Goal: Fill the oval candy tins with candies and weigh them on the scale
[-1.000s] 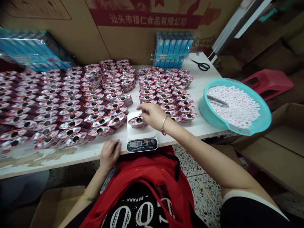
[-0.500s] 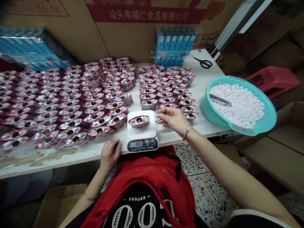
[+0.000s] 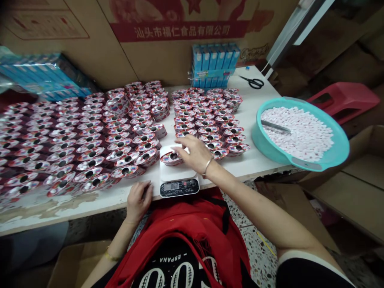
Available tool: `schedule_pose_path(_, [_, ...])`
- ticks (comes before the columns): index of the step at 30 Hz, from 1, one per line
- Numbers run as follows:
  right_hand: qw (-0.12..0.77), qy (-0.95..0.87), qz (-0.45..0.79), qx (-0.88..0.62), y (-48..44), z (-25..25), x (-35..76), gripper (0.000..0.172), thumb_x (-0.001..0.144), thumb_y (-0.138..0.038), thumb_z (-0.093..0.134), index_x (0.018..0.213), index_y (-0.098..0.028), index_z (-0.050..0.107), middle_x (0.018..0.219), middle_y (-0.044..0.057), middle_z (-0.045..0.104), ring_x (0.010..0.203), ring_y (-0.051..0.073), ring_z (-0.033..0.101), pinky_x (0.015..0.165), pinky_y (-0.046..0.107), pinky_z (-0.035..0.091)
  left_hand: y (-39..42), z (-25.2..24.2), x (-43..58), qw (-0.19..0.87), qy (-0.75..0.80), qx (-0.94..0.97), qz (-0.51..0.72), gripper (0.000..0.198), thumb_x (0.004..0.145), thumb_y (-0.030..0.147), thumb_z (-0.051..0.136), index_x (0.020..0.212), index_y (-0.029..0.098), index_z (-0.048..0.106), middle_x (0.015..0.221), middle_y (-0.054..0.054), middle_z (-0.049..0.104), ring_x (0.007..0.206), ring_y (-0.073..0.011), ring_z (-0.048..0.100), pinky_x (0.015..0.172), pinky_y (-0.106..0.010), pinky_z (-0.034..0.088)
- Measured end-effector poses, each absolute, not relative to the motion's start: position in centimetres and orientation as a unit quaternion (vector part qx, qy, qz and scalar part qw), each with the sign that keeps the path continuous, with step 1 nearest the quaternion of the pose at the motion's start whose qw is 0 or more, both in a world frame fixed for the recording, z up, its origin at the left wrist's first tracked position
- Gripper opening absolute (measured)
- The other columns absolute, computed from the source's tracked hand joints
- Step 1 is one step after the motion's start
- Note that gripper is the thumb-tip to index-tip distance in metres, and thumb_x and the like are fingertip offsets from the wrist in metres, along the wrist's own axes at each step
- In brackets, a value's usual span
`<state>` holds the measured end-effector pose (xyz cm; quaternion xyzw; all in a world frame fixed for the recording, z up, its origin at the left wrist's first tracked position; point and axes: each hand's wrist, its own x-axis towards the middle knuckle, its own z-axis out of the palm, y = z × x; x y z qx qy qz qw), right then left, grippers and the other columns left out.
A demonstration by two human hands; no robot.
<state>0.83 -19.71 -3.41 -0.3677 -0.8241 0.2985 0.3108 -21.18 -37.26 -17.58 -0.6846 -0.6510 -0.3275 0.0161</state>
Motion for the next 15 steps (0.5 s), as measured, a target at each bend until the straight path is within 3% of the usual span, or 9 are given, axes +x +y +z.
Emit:
schedule_pose_path(4, [0.376,-0.762,0.174,-0.498,-16.0,-1.5,9.9,0.014,0.087,-0.026,0.059,0.091,-0.017,0.068,0.091,0.01,0.068,0.084,0.018,0.061,0.079,0.034,0.047,-37.2,-17.6,-21.1,0.015,-0.652,-0.684,-0.327,0.018,0.087,0.018,0.057,0.105,0.017,0.057,0.085,-0.007,0.063,0.081,-0.0188,0.058,0.075,-0.031,0.046])
schedule_pose_path(7, [0.336,-0.664,0.058,-0.665,-12.1,-1.7,19.6,0.006,0.082,-0.021,0.06,0.078,-0.023,0.065,0.079,0.008,0.063,0.076,0.02,0.059,0.077,0.04,0.046,-37.2,-17.5,-21.1,0.016,-0.652,-0.683,-0.329,0.019,0.087,0.019,0.057,0.106,0.017,0.058,0.085,-0.007,0.063,0.081,-0.0189,0.058,0.075,-0.032,0.046])
schedule_pose_path(8, [0.306,-0.65,0.065,-0.693,-10.9,-2.2,22.5,0.012,0.078,-0.019,0.063,0.068,-0.025,0.062,0.067,0.005,0.058,0.071,0.022,0.058,0.076,0.044,0.045,-37.2,-17.5,-21.0,0.014,-0.653,-0.682,-0.33,0.018,0.087,0.019,0.056,0.106,0.017,0.058,0.085,-0.007,0.063,0.081,-0.0189,0.058,0.075,-0.032,0.046])
schedule_pose_path(10, [0.156,-0.584,0.159,-0.781,-9.1,-3.9,26.9,0.032,0.07,-0.021,0.072,0.047,-0.027,0.05,0.049,0.0,0.044,0.058,0.021,0.055,0.068,0.044,0.044,-37.2,-17.4,-21.0,0.009,-0.655,-0.68,-0.329,0.018,0.087,0.019,0.056,0.105,0.017,0.058,0.085,-0.007,0.063,0.08,-0.0186,0.058,0.075,-0.032,0.047])
schedule_pose_path(12, [0.082,-0.563,0.229,-0.79,-8.1,-5.8,29.2,0.031,0.071,-0.026,0.071,0.046,-0.025,0.052,0.046,0.0,0.045,0.052,0.02,0.052,0.067,0.046,0.044,-37.2,-17.4,-20.9,0.005,-0.659,-0.677,-0.329,0.018,0.087,0.019,0.056,0.105,0.017,0.058,0.084,-0.006,0.062,0.08,-0.0184,0.057,0.075,-0.032,0.047])
schedule_pose_path(15, [0.066,-0.567,0.239,-0.786,-7.8,-8.0,29.8,0.025,0.074,-0.03,0.067,0.052,-0.024,0.057,0.047,0.0,0.048,0.053,0.02,0.051,0.074,0.052,0.044,-37.2,-17.5,-20.9,0.007,-0.663,-0.673,-0.327,0.018,0.087,0.019,0.056,0.105,0.017,0.058,0.083,-0.006,0.061,0.079,-0.0184,0.056,0.075,-0.032,0.047])
